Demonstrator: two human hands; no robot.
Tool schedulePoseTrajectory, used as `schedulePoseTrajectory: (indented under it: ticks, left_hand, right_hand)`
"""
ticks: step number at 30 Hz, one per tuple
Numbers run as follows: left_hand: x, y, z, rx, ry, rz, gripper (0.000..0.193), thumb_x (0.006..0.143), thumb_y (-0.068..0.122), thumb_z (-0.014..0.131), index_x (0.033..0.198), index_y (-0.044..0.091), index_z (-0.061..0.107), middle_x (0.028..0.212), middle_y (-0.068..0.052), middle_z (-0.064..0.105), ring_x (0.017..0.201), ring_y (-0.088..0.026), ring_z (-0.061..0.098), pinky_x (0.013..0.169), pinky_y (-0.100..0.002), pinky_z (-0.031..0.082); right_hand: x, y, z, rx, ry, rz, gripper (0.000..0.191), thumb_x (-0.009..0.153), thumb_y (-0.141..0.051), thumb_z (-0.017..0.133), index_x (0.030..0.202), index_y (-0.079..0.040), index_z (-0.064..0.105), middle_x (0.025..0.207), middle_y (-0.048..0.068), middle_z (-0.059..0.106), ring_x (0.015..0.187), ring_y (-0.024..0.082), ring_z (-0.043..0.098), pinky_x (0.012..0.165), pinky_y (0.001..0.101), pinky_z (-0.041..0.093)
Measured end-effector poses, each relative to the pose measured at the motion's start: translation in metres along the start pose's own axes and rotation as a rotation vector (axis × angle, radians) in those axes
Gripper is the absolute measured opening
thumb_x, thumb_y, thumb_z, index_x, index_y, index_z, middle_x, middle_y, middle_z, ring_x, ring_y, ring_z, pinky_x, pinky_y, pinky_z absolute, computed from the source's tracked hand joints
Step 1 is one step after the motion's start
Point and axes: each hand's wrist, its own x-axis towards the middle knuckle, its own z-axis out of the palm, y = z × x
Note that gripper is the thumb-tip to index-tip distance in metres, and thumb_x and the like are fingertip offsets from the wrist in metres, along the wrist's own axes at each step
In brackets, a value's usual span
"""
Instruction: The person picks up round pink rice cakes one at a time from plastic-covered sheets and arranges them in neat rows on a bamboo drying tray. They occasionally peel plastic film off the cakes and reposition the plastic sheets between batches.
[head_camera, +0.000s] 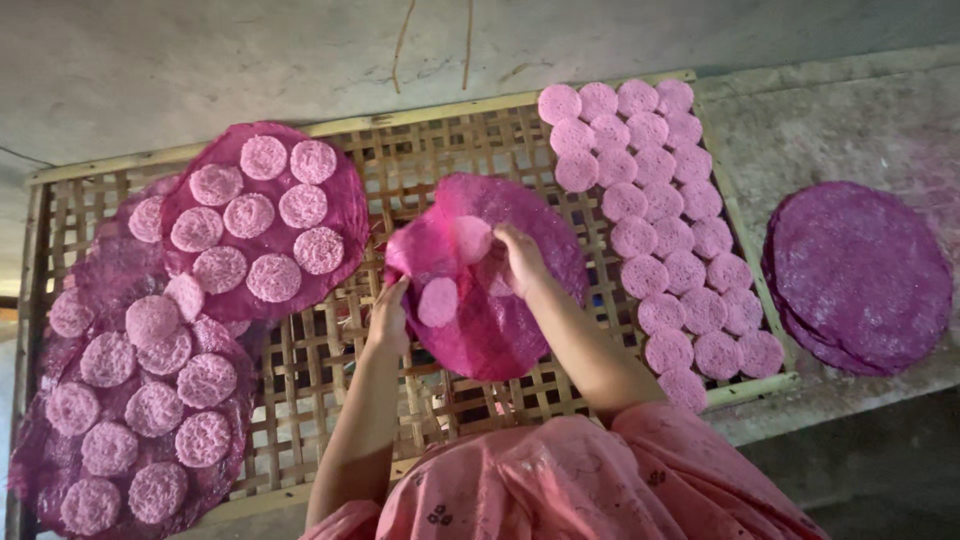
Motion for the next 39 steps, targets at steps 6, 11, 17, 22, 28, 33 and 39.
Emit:
schedulePoseTrajectory:
  ticks: [6, 11, 17, 22, 28, 33, 39]
  left_hand:
    - [-0.023, -0.001, -0.047, 0.591, 0.1, 0.073, 0.055, 0.1, 0.025, 0.053, 0.153, 0.012, 0.045, 0.15, -0.01, 0.054, 0.135, -0.027, 0.053, 0.112, -0.044, 0.043]
    - [-0.037, -0.009, -0.078, 0.183, 0.289, -0.092, 0.049, 0.107, 0.028, 0.048, 0.154, 0.012, 0.044, 0.15, -0.01, 0.054, 0.135, -0.021, 0.051, 0.111, -0.041, 0.042]
    - [-0.052, -0.035, -0.097, 0.386, 0.214, 0.016, 0.036, 0.103, 0.019, 0.054, 0.137, 0.005, 0.056, 0.128, -0.014, 0.068, 0.113, -0.026, 0.065, 0.099, -0.041, 0.055]
    - [-0.066, -0.027, -0.089, 0.534, 0.197, 0.018, 0.032, 0.106, 0.018, 0.053, 0.136, 0.006, 0.06, 0.113, -0.016, 0.07, 0.088, -0.027, 0.062, 0.08, -0.051, 0.052]
    - [-0.092, -0.012, -0.021, 0.277, 0.077, -0.043, 0.029, 0.102, 0.019, 0.053, 0.126, 0.004, 0.06, 0.108, -0.011, 0.072, 0.095, -0.027, 0.068, 0.087, -0.047, 0.059]
    - [-0.091, -0.014, 0.004, 0.294, -0.149, 0.172, 0.029, 0.102, 0.015, 0.053, 0.128, 0.006, 0.062, 0.12, -0.01, 0.069, 0.114, -0.022, 0.066, 0.102, -0.04, 0.058]
    - [-0.079, -0.009, -0.077, 0.248, 0.085, 0.158, 0.033, 0.101, 0.009, 0.054, 0.133, 0.008, 0.062, 0.124, -0.007, 0.067, 0.109, -0.02, 0.061, 0.093, -0.037, 0.05]
  right_hand:
    - [-0.008, -0.052, -0.026, -0.702, 0.088, -0.472, 0.037, 0.083, -0.006, 0.083, 0.115, -0.003, 0.064, 0.106, 0.011, 0.065, 0.094, 0.022, 0.063, 0.082, 0.0365, 0.053]
    - [-0.005, -0.112, -0.061, -1.37, 0.236, -0.88, 0.027, 0.092, -0.006, 0.07, 0.117, -0.005, 0.06, 0.103, 0.013, 0.072, 0.094, 0.025, 0.072, 0.08, 0.0389, 0.057]
    - [-0.001, -0.135, -0.078, -1.637, 0.382, -0.96, 0.03, 0.088, 0.0, 0.069, 0.115, -0.005, 0.06, 0.104, 0.016, 0.071, 0.098, 0.034, 0.068, 0.084, 0.0468, 0.054]
    - [-0.019, -0.125, -0.059, -1.935, 0.579, -1.034, 0.05, 0.074, -0.004, 0.077, 0.119, 0.0, 0.058, 0.119, 0.027, 0.061, 0.108, 0.041, 0.057, 0.089, 0.049, 0.05]
    - [-0.095, -0.011, 0.009, -1.399, -0.395, -0.512, 0.028, 0.104, -0.031, 0.073, 0.117, -0.006, 0.074, 0.118, 0.013, 0.07, 0.097, 0.02, 0.062, 0.085, 0.0375, 0.052]
    - [-0.112, 0.017, 0.009, -1.354, -0.175, -0.057, 0.043, 0.097, -0.051, 0.063, 0.115, -0.014, 0.076, 0.082, 0.011, 0.071, 0.053, 0.01, 0.047, 0.047, 0.0259, 0.039]
    - [-0.075, -0.073, -0.081, -1.298, 0.288, -0.161, 0.039, 0.089, -0.028, 0.078, 0.125, -0.017, 0.066, 0.115, 0.01, 0.072, 0.093, 0.018, 0.071, 0.07, 0.0301, 0.06]
